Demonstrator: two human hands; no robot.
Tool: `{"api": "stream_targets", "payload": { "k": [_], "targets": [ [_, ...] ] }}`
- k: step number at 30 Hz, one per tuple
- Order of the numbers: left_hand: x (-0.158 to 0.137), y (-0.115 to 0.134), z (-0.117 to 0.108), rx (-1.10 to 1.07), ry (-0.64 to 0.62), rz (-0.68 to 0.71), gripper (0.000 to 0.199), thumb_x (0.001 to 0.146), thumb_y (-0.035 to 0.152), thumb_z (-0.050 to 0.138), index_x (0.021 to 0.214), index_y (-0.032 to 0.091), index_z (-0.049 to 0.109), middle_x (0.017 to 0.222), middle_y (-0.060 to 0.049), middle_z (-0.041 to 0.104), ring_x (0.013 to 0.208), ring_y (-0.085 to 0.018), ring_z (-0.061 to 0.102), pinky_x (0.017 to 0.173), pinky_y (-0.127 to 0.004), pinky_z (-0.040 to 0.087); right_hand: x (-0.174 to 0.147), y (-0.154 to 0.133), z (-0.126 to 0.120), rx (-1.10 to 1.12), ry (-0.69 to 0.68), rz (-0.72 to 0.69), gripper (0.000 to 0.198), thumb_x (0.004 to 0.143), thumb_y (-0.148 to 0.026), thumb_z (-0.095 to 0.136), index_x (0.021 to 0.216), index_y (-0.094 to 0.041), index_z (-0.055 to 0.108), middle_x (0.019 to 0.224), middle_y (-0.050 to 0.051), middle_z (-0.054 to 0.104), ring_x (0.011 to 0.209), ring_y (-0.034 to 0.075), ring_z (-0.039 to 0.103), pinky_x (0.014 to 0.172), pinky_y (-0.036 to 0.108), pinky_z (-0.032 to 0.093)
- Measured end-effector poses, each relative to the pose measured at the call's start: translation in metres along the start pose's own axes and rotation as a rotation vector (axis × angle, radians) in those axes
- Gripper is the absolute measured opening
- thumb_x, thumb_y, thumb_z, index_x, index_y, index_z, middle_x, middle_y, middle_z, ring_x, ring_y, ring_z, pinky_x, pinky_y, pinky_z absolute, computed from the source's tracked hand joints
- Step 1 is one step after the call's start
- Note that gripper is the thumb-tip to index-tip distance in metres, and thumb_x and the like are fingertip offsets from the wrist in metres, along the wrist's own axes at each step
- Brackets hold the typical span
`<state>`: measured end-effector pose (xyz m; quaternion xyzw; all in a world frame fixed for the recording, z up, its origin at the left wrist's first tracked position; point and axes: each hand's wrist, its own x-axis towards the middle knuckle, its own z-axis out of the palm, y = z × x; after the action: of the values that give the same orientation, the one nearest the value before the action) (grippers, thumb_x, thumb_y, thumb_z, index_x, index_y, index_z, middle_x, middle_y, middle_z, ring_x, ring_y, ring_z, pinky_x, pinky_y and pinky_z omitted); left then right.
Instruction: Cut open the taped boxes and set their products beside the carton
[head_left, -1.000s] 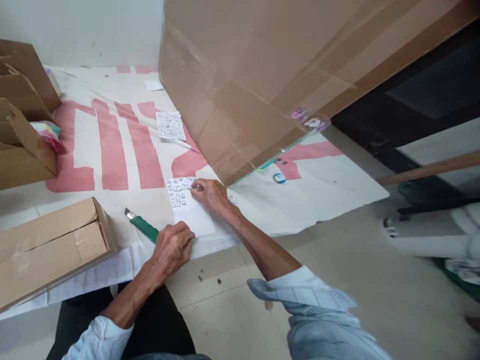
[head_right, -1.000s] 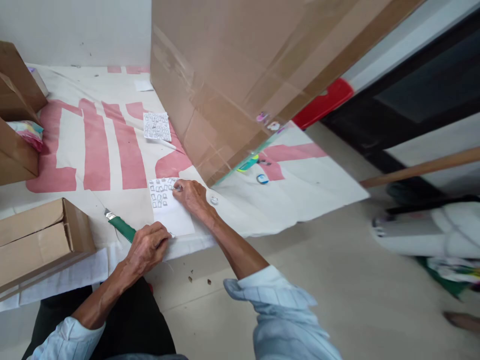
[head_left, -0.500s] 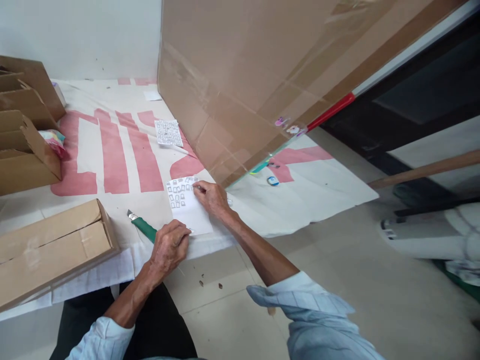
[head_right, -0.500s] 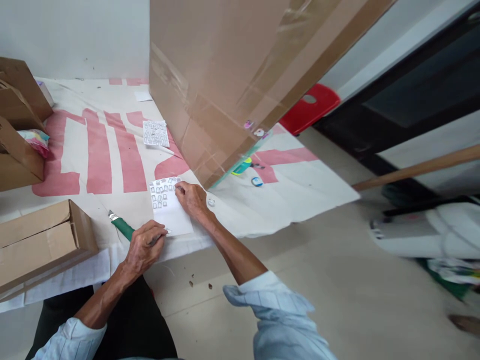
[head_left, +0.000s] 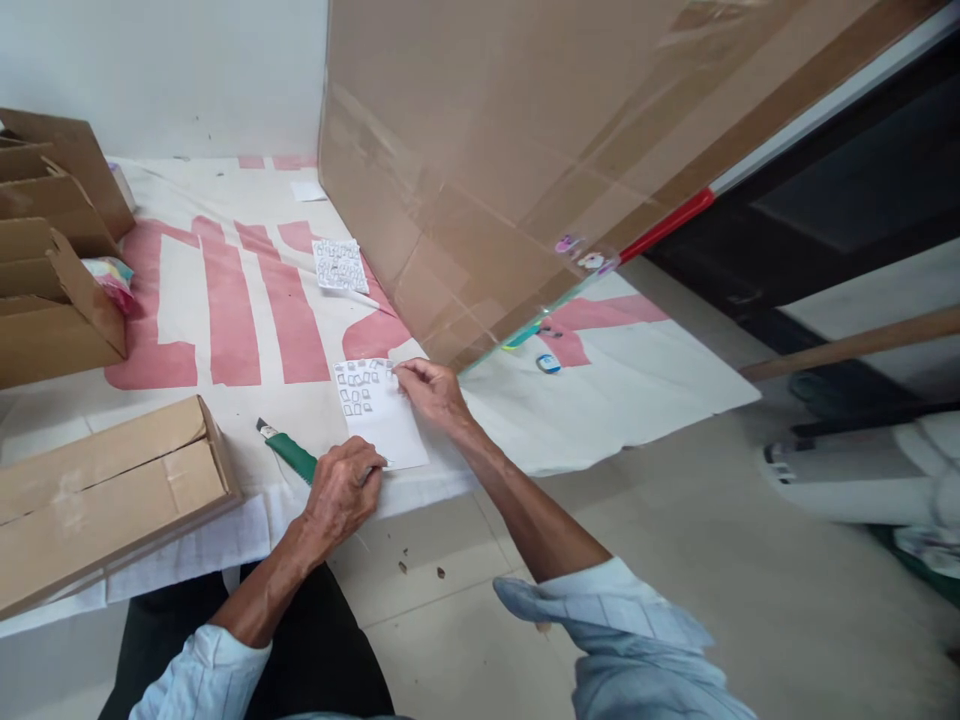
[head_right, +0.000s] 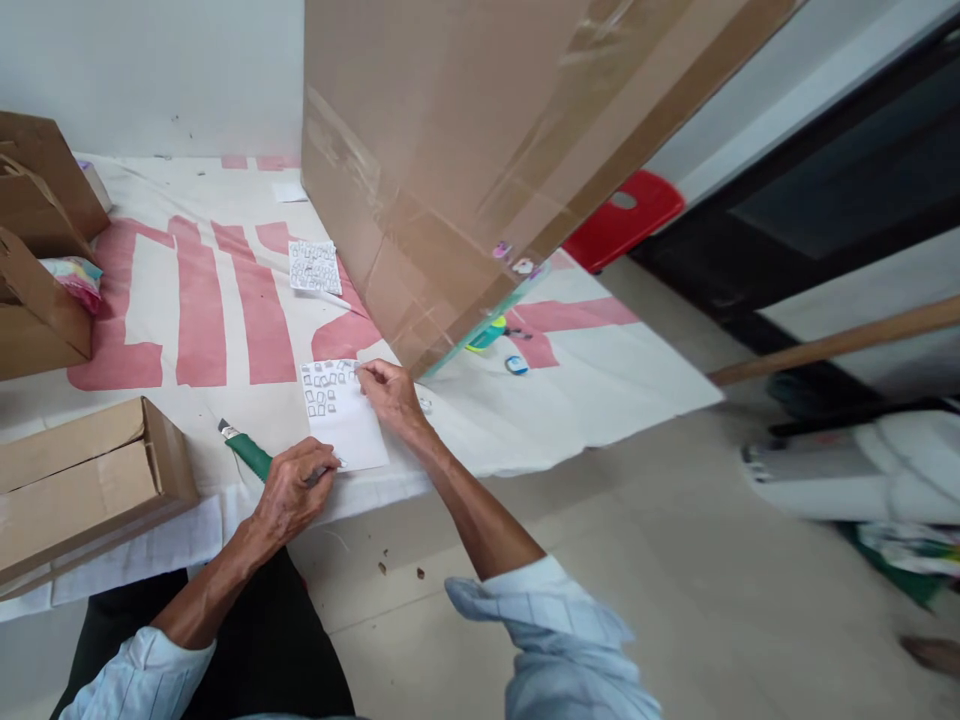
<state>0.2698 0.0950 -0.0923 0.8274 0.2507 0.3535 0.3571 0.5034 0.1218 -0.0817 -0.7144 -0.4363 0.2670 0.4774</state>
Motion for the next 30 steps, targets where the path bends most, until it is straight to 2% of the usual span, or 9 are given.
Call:
{"api": "stream_targets", "payload": {
  "k": [4,7,15,18,23,30],
  "targets": [
    [0.000,-0.002,0.002,0.021,-0.025,-0.019,0.027,0.086,0.001,0.060,0.092,0.021,0.076,0.092,-0.006,0.075,0.087,-0.020,0.076,0.082,-0.032,0.061,0.001,-0.001,-0.006,0.254,-0.027,0.141,0.043,0.080,-0.068,0.065,0.075,-0.026,0.053,0.060,-0.005,0.047,0.051,0.012,0.041,0.050,0.026,0.035],
    [-0.001,-0.003,0.004,0.006,0.004,-0.018,0.028,0.085,0.000,0.060,0.093,0.021,0.076,0.093,-0.006,0.076,0.088,-0.021,0.076,0.083,-0.032,0.062,0.000,-0.002,-0.008,0.395,-0.070,0.163,0.049,0.078,-0.072,0.069,0.074,-0.027,0.050,0.058,-0.006,0.040,0.052,0.013,0.039,0.050,0.026,0.036],
    [0.001,0.001,0.001,-0.064,0.102,0.024,0.027,0.085,0.000,0.058,0.092,0.020,0.074,0.090,-0.006,0.076,0.082,-0.019,0.075,0.076,-0.030,0.060,-0.003,-0.011,-0.006,0.414,-0.142,0.174,0.055,0.082,-0.080,0.061,0.073,-0.028,0.048,0.058,-0.005,0.038,0.052,0.014,0.037,0.050,0.028,0.035],
    [0.004,0.004,-0.001,-0.105,0.130,0.022,0.022,0.088,0.004,0.059,0.091,0.020,0.073,0.087,-0.005,0.075,0.079,-0.018,0.073,0.075,-0.029,0.059,-0.005,-0.019,-0.006,0.456,-0.181,0.178,0.054,0.079,-0.079,0.066,0.074,-0.027,0.051,0.058,-0.005,0.038,0.051,0.013,0.037,0.051,0.028,0.034],
    [0.010,0.004,-0.006,-0.182,0.192,-0.074,0.014,0.090,0.010,0.065,0.088,0.021,0.074,0.085,-0.004,0.075,0.079,-0.017,0.071,0.077,-0.030,0.058,-0.019,-0.036,-0.006,0.457,-0.206,0.105,0.058,0.076,-0.083,0.070,0.072,-0.026,0.056,0.059,-0.003,0.044,0.054,0.014,0.041,0.050,0.028,0.035],
    [0.028,0.004,-0.020,-0.329,0.222,-0.247,0.006,0.088,0.024,0.077,0.092,0.020,0.079,0.091,-0.006,0.076,0.083,-0.018,0.072,0.079,-0.031,0.060,-0.047,-0.055,-0.006,0.518,-0.309,-0.107,0.056,0.087,-0.076,0.074,0.073,-0.022,0.065,0.059,-0.003,0.053,0.050,0.012,0.043,0.051,0.029,0.036]
  ]
}}
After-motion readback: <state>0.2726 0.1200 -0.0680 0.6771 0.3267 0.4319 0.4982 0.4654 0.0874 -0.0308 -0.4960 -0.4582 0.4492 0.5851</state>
